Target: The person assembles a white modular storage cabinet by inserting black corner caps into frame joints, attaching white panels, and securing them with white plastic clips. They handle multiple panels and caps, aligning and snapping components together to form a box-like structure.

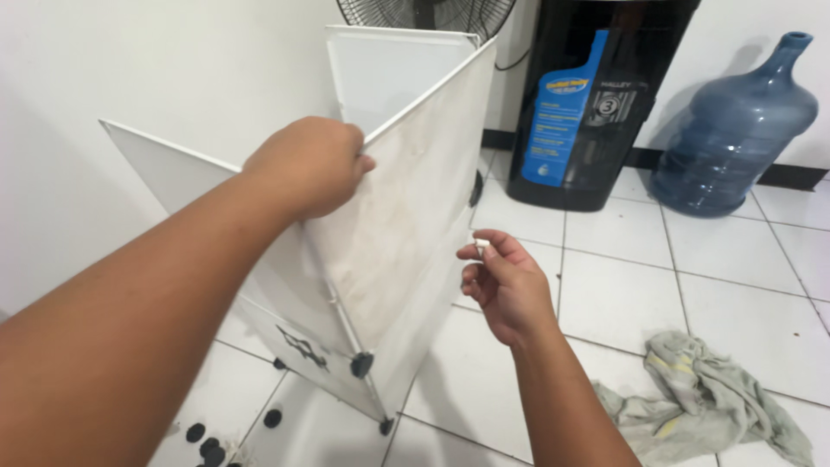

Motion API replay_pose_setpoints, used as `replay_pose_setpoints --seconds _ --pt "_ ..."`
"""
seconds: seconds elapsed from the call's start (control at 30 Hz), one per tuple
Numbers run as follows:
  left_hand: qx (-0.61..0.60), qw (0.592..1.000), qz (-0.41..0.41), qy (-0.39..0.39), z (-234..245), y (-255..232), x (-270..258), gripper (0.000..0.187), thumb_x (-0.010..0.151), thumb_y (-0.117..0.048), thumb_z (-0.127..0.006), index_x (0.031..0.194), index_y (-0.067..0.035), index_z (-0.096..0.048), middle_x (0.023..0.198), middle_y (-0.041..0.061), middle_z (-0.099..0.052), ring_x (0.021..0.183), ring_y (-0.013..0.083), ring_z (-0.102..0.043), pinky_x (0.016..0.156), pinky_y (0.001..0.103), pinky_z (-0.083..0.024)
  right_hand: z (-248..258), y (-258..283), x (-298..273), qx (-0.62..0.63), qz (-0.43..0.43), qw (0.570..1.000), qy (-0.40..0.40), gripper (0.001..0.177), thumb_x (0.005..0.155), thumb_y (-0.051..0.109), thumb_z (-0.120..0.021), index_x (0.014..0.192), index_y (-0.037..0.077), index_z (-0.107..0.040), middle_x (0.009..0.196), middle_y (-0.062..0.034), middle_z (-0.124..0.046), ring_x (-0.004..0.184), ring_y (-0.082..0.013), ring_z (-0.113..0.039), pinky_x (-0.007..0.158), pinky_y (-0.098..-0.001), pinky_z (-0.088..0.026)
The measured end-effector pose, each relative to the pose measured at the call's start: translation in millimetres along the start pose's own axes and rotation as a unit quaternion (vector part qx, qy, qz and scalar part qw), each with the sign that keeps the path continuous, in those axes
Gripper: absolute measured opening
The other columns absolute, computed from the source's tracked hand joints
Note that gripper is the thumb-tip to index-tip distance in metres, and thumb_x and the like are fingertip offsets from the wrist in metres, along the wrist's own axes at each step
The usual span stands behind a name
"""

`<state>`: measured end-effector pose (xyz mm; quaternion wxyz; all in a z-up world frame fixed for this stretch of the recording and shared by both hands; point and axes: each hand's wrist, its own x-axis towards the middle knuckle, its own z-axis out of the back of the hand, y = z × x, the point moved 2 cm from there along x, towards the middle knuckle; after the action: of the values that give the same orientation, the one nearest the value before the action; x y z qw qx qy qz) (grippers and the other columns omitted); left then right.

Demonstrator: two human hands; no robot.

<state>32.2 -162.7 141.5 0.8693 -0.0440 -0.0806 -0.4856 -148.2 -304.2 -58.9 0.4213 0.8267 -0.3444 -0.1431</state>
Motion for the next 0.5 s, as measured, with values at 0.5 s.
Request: replay_pose_setpoints --seconds 0.5 --pt "0.099 0.971 -0.212 -0.05 -10.7 158.8 -20.7 0.031 0.087 -0.041 -0.066 0.099 -0.014 -0.074 0.09 0.006 -0.071 0.092 0.0295 -0.068 0.08 0.042 -0.054 113.1 27.2 6.7 -0.006 0.194 0.972 -0.134 0.016 0.104 0.015 -0.055 0.119 0.009 -0.057 0.097 -0.0084 -0.069 0.073 -0.0147 -0.061 0.069 -0.0308 -0.052"
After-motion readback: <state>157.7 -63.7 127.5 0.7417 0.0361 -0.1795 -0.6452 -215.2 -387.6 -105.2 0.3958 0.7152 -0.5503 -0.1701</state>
